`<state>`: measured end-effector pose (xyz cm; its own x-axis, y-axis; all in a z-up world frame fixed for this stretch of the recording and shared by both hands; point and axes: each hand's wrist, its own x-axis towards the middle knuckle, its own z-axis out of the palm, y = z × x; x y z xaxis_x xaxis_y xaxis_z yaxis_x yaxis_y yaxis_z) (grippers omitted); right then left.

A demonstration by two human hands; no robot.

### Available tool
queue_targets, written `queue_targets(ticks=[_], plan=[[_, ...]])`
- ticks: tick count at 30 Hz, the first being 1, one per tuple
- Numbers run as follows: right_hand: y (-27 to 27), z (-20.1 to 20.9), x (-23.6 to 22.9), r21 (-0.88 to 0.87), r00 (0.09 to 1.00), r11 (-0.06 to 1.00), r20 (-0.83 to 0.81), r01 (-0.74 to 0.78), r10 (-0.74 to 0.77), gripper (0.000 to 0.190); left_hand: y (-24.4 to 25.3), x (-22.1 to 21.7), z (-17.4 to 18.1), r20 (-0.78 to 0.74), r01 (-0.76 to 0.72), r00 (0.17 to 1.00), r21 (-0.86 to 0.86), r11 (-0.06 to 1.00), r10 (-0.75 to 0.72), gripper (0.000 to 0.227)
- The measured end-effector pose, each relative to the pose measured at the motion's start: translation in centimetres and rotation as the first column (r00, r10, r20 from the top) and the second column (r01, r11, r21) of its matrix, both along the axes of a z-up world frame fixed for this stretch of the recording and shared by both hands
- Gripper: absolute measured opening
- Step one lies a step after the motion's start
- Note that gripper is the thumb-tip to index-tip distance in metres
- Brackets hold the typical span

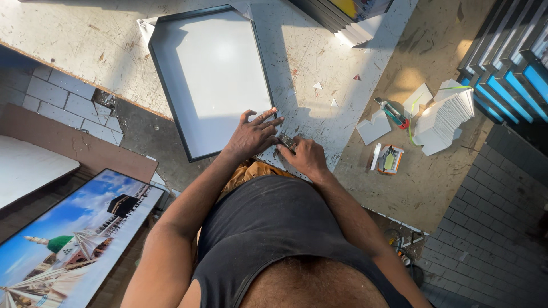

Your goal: The person repeatedly staples white corner pieces onto the edges of a picture frame, flips the frame to check alignment, and stacks completed frames. The person handles printed images, corner pieces, and a stapler throughout the process.

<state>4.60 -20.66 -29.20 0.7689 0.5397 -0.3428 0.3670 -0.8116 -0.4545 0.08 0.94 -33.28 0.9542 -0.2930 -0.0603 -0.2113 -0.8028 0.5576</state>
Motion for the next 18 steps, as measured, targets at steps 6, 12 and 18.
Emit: queue_targets(ticks=[6, 12, 18], plan=[[-0.1, -1.0, -0.2, 0.073, 0.999, 0.997, 0.044, -0.010, 0.007, 0.044, 0.1, 0.1, 0.0, 0.022, 0.012, 1.000, 0.001, 1.000, -0.012, 0.034], [-1.1, 0.1, -0.4, -0.073, 1.000, 0.997, -0.013, 0.014, -0.015, 0.050, 0.4, -0.8, -0.6, 0.048, -0.005, 0.999, 0.037, 0.999, 0.003, 0.045], [-5.0, 2.3, -0.5, -0.379, 0.993, 0.925, -0.112, -0.018, -0.027, 0.071, 6.3, -8.0, -0.3, -0.038, -0.216, 0.972, 0.237, 0.947, 0.232, 0.055]])
